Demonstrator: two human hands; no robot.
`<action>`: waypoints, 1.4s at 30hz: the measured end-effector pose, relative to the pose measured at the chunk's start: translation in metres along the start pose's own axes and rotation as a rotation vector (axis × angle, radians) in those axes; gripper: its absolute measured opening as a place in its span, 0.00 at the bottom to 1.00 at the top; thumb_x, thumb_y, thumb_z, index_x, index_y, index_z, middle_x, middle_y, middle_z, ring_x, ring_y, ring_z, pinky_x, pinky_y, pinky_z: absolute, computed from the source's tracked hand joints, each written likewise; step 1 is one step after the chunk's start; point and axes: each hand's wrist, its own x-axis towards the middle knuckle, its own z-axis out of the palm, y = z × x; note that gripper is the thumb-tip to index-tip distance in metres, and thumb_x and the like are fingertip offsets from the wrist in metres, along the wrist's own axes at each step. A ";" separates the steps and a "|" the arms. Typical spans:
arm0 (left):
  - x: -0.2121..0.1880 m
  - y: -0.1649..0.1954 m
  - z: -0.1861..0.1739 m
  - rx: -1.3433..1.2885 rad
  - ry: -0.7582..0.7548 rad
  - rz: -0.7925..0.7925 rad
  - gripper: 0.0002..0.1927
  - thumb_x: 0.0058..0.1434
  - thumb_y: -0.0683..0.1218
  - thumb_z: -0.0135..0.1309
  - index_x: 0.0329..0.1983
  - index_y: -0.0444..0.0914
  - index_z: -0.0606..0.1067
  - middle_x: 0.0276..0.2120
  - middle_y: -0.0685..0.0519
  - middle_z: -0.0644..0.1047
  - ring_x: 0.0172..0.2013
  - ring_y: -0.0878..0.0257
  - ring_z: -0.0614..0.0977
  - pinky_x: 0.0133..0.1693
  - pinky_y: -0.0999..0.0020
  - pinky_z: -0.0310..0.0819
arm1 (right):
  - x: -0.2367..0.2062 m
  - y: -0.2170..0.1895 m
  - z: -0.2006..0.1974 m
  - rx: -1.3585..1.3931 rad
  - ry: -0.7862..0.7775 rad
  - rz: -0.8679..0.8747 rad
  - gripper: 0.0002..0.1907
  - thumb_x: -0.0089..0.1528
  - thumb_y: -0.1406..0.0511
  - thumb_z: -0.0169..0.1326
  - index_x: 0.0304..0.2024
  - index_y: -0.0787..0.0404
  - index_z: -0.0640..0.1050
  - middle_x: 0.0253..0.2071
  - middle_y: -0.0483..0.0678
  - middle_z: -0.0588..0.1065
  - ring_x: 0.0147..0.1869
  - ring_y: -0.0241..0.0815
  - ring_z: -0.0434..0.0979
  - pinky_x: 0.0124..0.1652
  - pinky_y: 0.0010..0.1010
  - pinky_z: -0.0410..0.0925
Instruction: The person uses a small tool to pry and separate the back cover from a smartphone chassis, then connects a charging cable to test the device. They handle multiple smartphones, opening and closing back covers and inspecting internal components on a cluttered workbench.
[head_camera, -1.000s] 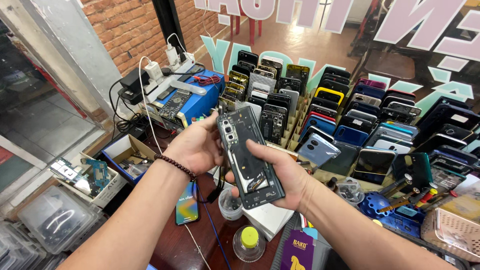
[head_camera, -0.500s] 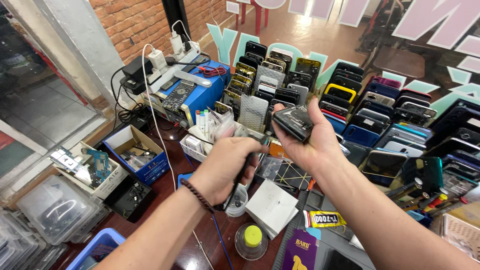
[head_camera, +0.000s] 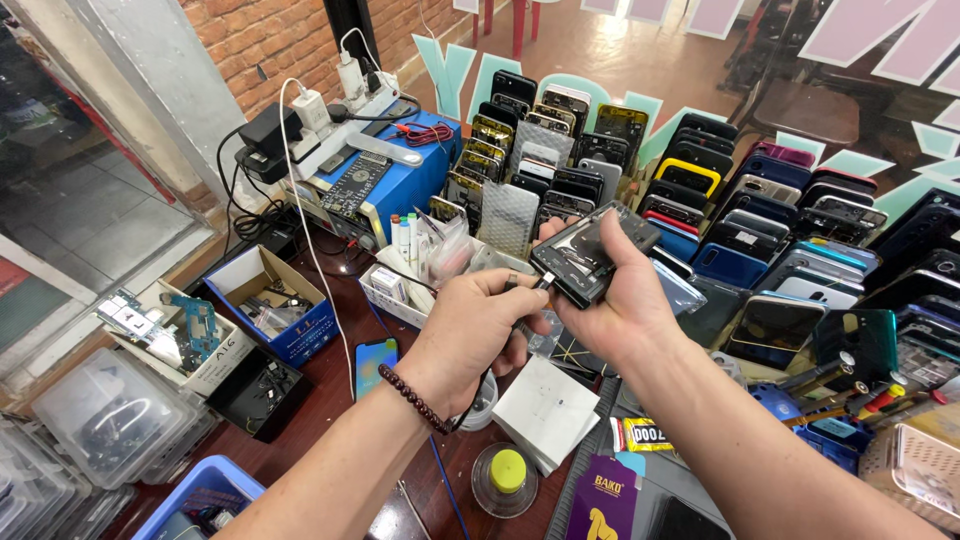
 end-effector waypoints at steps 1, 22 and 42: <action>0.000 0.000 0.000 0.017 0.014 0.002 0.07 0.60 0.44 0.56 0.36 0.35 0.79 0.24 0.52 0.79 0.14 0.70 0.73 0.15 0.74 0.59 | -0.002 -0.001 0.001 -0.010 0.000 -0.012 0.21 0.68 0.50 0.48 0.49 0.60 0.74 0.49 0.53 0.78 0.55 0.49 0.79 0.57 0.48 0.72; -0.005 -0.002 0.009 0.046 0.075 0.032 0.06 0.57 0.40 0.57 0.27 0.31 0.77 0.21 0.51 0.77 0.13 0.72 0.66 0.14 0.74 0.52 | -0.023 -0.002 0.019 -0.246 -0.173 -0.069 0.18 0.67 0.57 0.51 0.57 0.55 0.72 0.50 0.51 0.77 0.55 0.47 0.79 0.56 0.46 0.74; 0.001 -0.001 -0.006 0.354 0.252 0.231 0.26 0.63 0.54 0.54 0.59 0.34 0.74 0.44 0.48 0.84 0.44 0.62 0.84 0.44 0.70 0.77 | -0.039 0.053 0.047 -0.475 -0.142 0.031 0.31 0.66 0.41 0.35 0.49 0.55 0.76 0.47 0.49 0.78 0.52 0.44 0.77 0.53 0.41 0.70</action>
